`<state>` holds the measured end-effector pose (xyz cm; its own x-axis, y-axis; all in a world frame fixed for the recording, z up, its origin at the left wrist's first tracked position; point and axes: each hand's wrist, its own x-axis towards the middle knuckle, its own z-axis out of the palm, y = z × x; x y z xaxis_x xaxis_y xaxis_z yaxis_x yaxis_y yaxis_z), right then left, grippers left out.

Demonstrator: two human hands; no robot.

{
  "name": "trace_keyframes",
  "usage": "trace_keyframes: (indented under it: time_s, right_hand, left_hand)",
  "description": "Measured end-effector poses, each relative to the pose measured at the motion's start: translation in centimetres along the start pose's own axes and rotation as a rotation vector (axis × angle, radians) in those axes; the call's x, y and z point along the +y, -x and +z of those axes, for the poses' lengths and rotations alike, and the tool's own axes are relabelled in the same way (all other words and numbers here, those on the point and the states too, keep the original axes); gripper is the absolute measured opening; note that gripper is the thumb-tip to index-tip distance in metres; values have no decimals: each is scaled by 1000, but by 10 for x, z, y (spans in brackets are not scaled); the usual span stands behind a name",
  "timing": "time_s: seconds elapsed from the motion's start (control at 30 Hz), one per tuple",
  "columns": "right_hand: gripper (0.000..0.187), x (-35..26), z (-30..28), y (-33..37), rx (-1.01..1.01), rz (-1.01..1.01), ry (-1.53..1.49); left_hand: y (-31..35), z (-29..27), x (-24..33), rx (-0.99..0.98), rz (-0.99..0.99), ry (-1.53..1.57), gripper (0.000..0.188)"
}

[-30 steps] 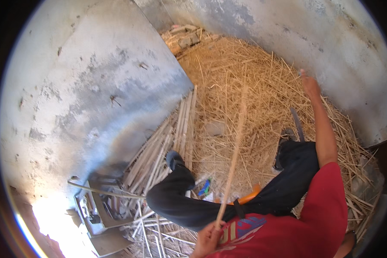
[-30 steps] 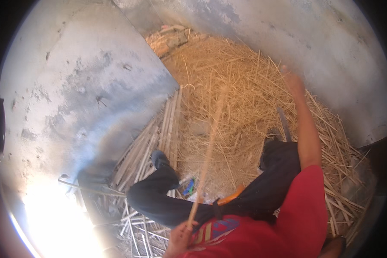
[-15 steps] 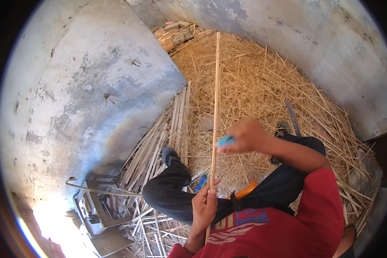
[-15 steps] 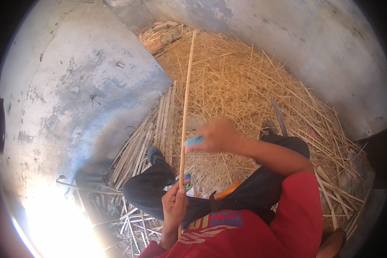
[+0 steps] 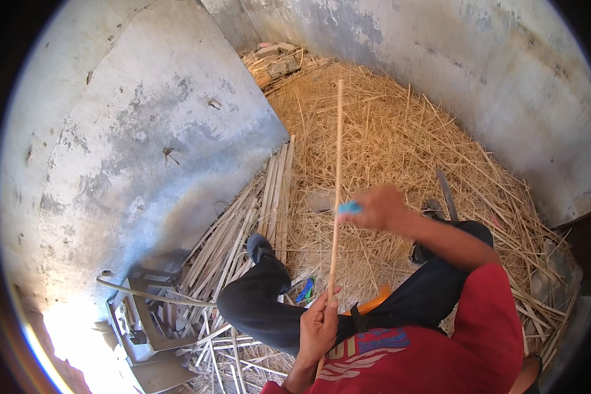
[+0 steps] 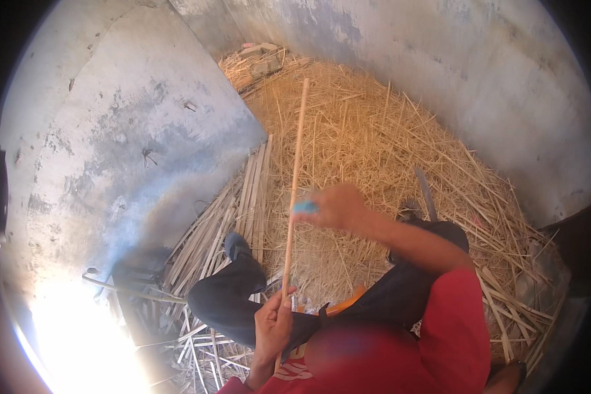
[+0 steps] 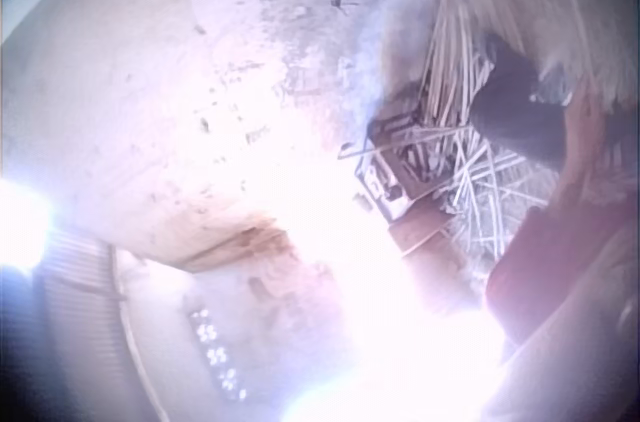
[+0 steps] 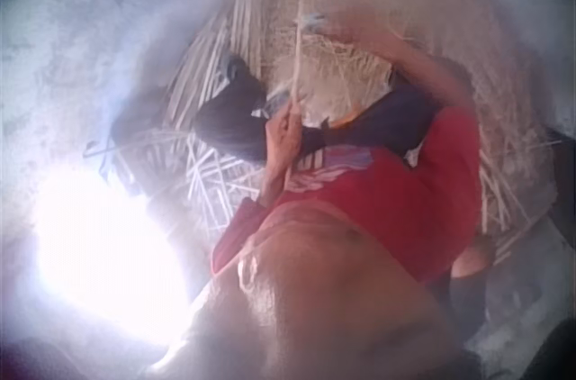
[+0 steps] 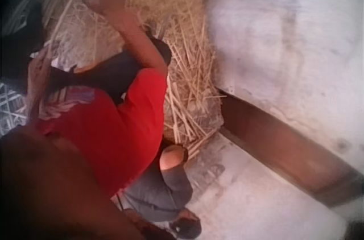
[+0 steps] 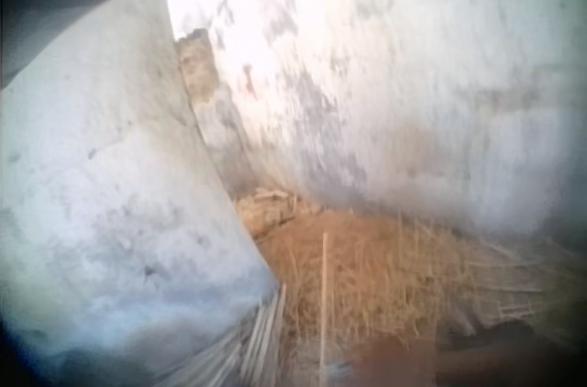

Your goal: The person sits on a straw-covered floor and uses a utility knife to peel the outer layer off a long bamboo stick. They hold the stick with one hand and scrape the blade along its length, then place the finished stick aside.

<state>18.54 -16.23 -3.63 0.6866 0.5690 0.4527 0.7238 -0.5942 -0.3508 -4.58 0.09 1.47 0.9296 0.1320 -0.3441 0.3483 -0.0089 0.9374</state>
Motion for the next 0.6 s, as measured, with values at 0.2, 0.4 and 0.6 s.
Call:
trace_keyframes:
  time_s: [0.2, 0.4, 0.6]
  right_hand:
    - [69, -3, -8, -5, 47, -151, 49]
    - [66, 37, -7, -21, -6, 147, 86]
    - [64, 4, -6, -6, 75, -119, -11]
  left_hand:
    - [0, -2, 3, 48, 114, -170, 33]
    - [5, 1, 5, -3, 94, -226, 32]
    - [1, -3, 19, 28, 37, -332, 32]
